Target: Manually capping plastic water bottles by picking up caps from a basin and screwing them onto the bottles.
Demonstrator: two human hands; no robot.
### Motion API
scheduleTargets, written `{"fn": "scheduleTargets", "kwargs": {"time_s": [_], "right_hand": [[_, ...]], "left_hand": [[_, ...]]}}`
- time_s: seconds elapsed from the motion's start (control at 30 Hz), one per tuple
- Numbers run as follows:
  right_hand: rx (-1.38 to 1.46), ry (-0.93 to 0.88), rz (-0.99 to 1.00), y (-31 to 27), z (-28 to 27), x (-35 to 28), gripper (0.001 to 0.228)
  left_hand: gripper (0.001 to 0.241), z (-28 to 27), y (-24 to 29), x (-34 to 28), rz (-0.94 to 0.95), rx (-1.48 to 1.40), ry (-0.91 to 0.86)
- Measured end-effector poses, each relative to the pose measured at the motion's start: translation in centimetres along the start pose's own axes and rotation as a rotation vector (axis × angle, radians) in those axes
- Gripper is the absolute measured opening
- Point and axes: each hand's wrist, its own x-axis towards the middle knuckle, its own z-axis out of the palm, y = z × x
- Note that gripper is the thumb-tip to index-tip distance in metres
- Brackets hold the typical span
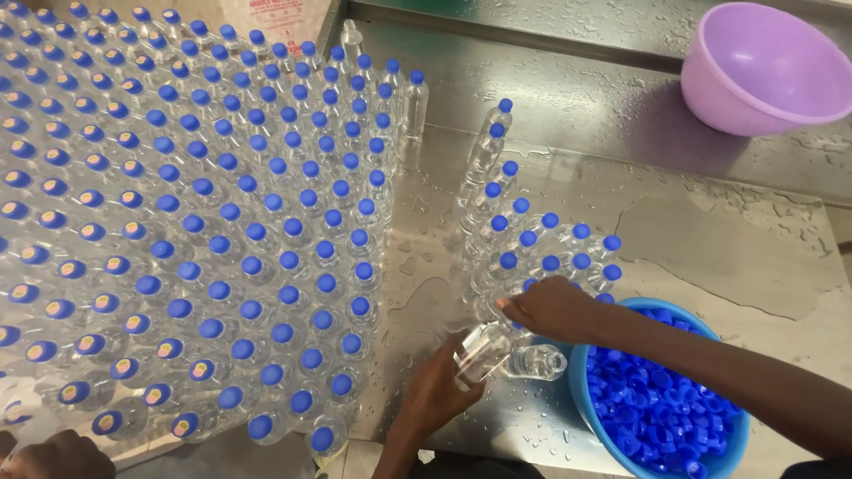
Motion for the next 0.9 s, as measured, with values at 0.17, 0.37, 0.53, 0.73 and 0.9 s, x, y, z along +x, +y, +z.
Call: {"fn": "scheduleTargets", "kwargs": {"time_s": [0.17, 0.37, 0.53, 0.73, 0.9], "right_hand": [[0.752, -0.354, 0.353, -2.3, -3.3, -2.3, 0.091], [0.259, 0.088, -0.039, -3.4, -6.6, -5.0, 0.068], [0.293, -0.018, -0.282, -4.4, -6.4, -6.2, 0.059], [0.115, -0.161, -0.189, -4.3, -5.7, -5.2, 0.049], [0.035, 0.174, -0.197, -4.1, -3.3, -4.3, 0.058]], "left_hand": [[0.091, 1.3, -2.7, 0.2, 0.218, 0.265, 0.138], [0.092, -2.0, 1.8, -1.1, 0.014, -0.087, -0.020], [0.085, -3.7, 2.2, -1.7, -0.114, -0.360, -0.153], [0.085, -3.8, 2.4, -1.9, -0.086, -0.226, -0.260], [0.106, -3.3, 1.9, -1.9, -0.049, -0.611, -0.433]]}}
